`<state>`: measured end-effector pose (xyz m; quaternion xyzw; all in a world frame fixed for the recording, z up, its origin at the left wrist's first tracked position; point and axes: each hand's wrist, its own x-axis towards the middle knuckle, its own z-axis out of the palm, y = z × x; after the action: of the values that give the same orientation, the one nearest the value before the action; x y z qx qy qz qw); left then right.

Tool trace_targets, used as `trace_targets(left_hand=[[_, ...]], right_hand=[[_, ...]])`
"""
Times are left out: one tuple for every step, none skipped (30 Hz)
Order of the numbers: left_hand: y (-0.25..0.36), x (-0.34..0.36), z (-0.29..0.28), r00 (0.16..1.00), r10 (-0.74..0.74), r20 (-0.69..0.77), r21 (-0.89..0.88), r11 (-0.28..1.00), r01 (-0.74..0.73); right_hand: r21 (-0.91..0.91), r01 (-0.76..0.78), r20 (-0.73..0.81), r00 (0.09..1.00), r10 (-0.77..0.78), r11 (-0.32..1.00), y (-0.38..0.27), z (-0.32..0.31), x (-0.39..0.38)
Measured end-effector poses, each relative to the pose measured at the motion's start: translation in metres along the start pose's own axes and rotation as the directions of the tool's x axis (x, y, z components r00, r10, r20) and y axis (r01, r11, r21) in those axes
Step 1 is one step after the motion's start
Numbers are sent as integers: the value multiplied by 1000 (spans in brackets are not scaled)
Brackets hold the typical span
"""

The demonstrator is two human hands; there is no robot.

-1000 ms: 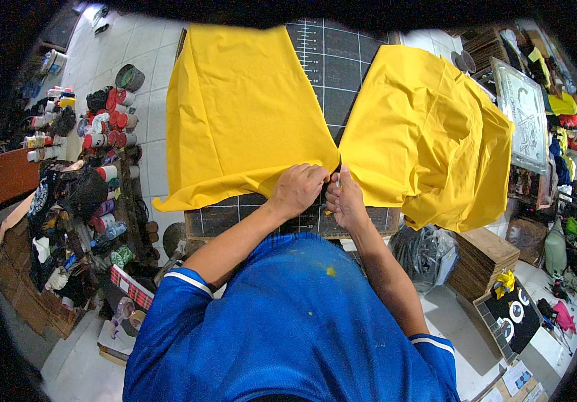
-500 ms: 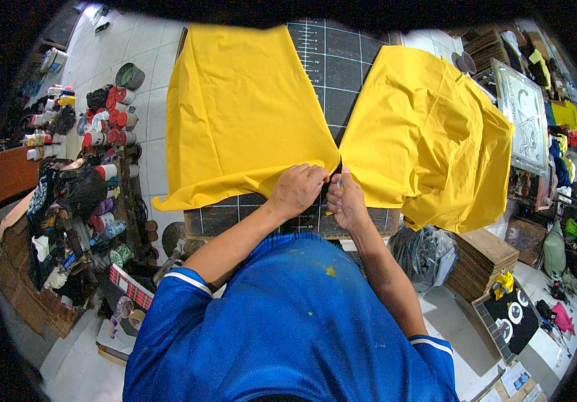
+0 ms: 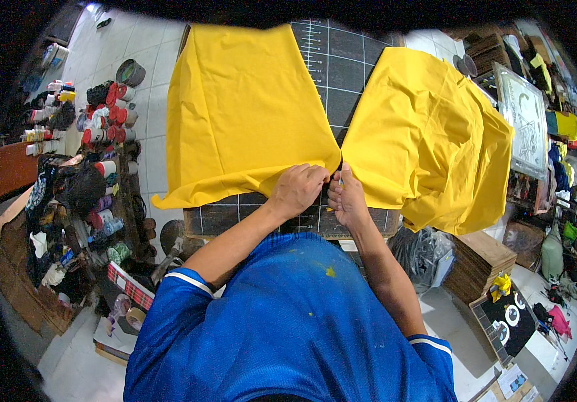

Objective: The person lays a yellow garment on a gridded cutting mat, aligns it, and uses scissors to cut along the center seam. They then fold the garment and continue cutting to separate the pieces.

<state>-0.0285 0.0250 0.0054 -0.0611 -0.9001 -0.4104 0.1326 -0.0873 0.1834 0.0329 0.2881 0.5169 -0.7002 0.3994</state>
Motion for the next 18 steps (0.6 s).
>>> trace_targets(left_hand=[[0, 0, 0, 1000, 3, -6, -2, 1000, -3], [0, 0, 0, 1000, 3, -9, -4, 1000, -3], [0, 0, -1, 1000, 4, -12, 0, 1000, -4], [0, 0, -1, 1000, 3, -12, 2, 1000, -3], [0, 0, -1, 1000, 2, -13, 5, 1000, -2], [0, 0, -1, 1000, 3, -9, 1, 1000, -3], [0, 1, -2, 1000, 4, -6, -2, 1000, -4], [0, 1, -2, 1000, 4, -2, -6, 1000, -4], [0, 1, -3, 1000, 10, -7, 2, 1000, -10], [0, 1, -3, 1000, 15, -12, 9, 1000, -15], [0, 1, -3, 1000, 19, -15, 16, 1000, -19], [1, 1, -3, 1000, 19, -16, 17, 1000, -18], [1, 2, -4, 1000, 18, -15, 18, 1000, -17], [1, 2, -4, 1000, 15, -11, 17, 1000, -15], [2, 2, -4, 1000, 21, -15, 19, 1000, -20], [2, 2, -4, 1000, 24, -16, 20, 1000, -23], [2, 2, -3, 1000, 24, -16, 23, 999, -24], [1, 2, -3, 999, 25, -23, 18, 1000, -24]], right_hand=[[-8, 2, -5, 1000, -2, 1000, 0, 0, 0], [-13, 3, -9, 1000, -3, 1000, 0, 0, 0], [-17, 6, 1, 1000, -6, 1000, 0, -1, 0], [-20, 9, 1, 1000, -9, 1000, 0, -1, -1], [-16, 9, 9, 1000, -9, 1000, -1, -1, -1], [-11, 9, 9, 1000, -9, 1000, -1, -2, -1], [-5, 7, 11, 1000, -7, 1000, -1, -2, -1], [-7, 6, 21, 1000, -6, 1000, -1, -2, -1], [-7, 3, 33, 999, -3, 1000, -2, -1, -1], [-7, 0, 35, 999, 0, 1000, -2, -1, 0], [-15, 1, 42, 999, 0, 1000, -3, 0, 0], [-21, 3, 39, 999, -2, 1000, -4, 0, 1], [-28, 7, 33, 999, -6, 1000, -5, 1, 2], [-26, 2, 26, 1000, -2, 1000, -6, 1, 3], [-24, -1, 18, 1000, 1, 1000, -7, 2, 4], [-20, 2, 16, 1000, -2, 1000, -7, 2, 5], [-16, -2, 21, 1000, 2, 1000, -8, 2, 5], [-11, 0, 31, 1000, 1, 1000, -8, 1, 6]])
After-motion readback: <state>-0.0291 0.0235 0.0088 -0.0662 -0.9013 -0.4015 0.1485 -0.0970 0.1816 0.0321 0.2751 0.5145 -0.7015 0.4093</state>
